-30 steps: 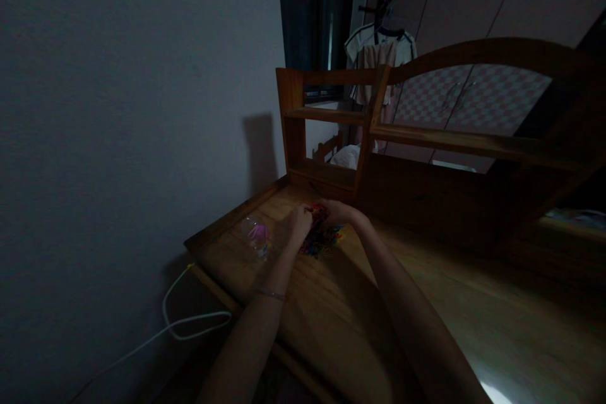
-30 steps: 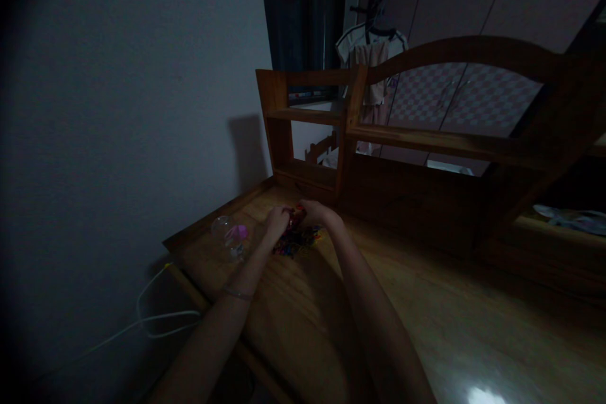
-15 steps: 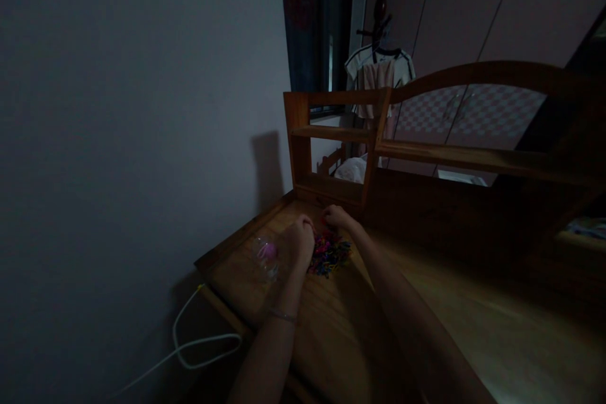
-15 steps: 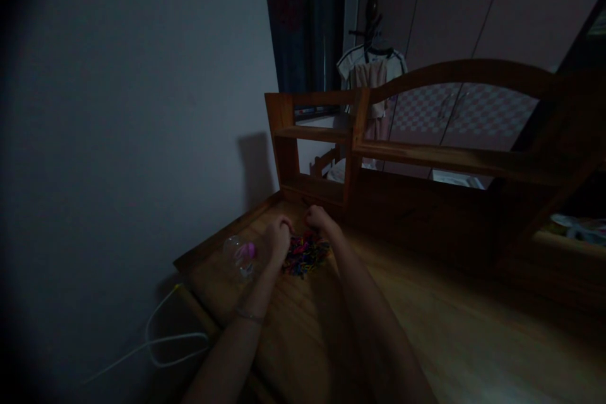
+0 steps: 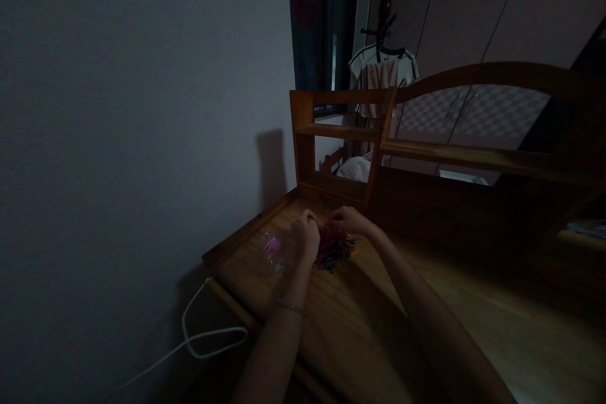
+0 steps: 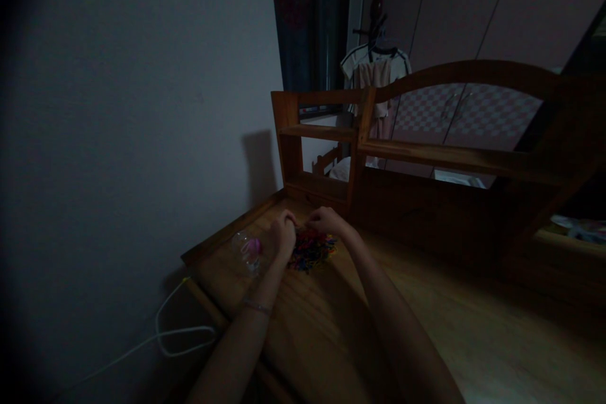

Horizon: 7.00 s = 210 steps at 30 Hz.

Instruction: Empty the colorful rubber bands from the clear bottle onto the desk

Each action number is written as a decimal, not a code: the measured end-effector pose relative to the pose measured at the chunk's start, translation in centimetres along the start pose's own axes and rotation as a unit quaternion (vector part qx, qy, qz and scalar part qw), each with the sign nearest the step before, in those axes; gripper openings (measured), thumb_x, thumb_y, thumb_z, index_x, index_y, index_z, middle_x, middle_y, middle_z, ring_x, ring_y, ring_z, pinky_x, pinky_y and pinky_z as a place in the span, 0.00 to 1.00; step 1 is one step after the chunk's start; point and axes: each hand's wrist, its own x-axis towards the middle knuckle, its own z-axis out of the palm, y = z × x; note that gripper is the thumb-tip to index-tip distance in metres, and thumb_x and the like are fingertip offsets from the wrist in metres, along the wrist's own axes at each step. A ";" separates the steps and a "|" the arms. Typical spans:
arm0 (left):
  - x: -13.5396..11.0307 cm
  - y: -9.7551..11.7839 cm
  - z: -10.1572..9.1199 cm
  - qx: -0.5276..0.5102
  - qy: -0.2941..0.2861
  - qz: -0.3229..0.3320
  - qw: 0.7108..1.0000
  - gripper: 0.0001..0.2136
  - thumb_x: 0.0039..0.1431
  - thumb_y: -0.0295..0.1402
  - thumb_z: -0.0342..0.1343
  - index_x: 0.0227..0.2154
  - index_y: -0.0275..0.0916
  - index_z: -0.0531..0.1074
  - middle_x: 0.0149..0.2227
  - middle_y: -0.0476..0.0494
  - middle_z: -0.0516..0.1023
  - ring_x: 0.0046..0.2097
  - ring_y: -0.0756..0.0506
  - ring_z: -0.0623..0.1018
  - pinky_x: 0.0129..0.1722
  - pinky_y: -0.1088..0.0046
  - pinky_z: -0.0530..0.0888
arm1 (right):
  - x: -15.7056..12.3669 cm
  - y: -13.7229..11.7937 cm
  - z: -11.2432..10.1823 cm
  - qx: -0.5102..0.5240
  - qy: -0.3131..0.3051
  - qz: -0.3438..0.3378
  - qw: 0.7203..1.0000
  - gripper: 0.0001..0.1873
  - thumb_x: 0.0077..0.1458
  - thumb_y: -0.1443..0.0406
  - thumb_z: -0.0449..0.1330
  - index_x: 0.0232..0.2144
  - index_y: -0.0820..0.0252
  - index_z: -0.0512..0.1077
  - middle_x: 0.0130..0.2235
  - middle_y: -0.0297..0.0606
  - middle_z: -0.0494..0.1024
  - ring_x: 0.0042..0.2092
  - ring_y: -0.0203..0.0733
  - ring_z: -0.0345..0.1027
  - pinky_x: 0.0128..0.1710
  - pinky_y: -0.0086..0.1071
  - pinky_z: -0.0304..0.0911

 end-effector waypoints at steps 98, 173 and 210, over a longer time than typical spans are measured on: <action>2.2 -2.0 1.0 -0.286 0.143 -0.033 0.947 0.09 0.44 0.24 0.43 0.20 0.39 0.68 0.21 0.49 0.69 0.27 0.49 0.70 0.28 0.75 0.65 | -1.7 0.0 -1.6 0.175 -0.103 0.079 0.976 0.21 0.49 0.74 0.56 0.46 0.60 0.74 0.46 0.42 0.78 0.40 0.40 0.73 0.38 0.31 0.71; 1.8 -1.6 0.7 -0.277 0.145 -0.027 0.950 0.08 0.45 0.25 0.45 0.19 0.40 0.68 0.20 0.50 0.67 0.27 0.48 0.69 0.29 0.74 0.63 | -1.6 -0.6 -1.4 0.083 -0.037 -0.061 0.994 0.15 0.48 0.63 0.63 0.40 0.62 0.71 0.37 0.37 0.78 0.36 0.38 0.71 0.34 0.28 0.63; 1.2 -0.9 0.7 -0.007 0.025 -0.025 0.999 0.10 0.57 0.27 0.44 0.32 0.39 0.71 0.37 0.42 0.76 0.42 0.45 0.75 0.43 0.70 0.69 | -2.7 -1.3 -3.2 0.004 -0.141 0.007 0.990 0.37 0.42 0.61 0.69 0.56 0.56 0.67 0.55 0.43 0.73 0.50 0.46 0.70 0.48 0.32 0.66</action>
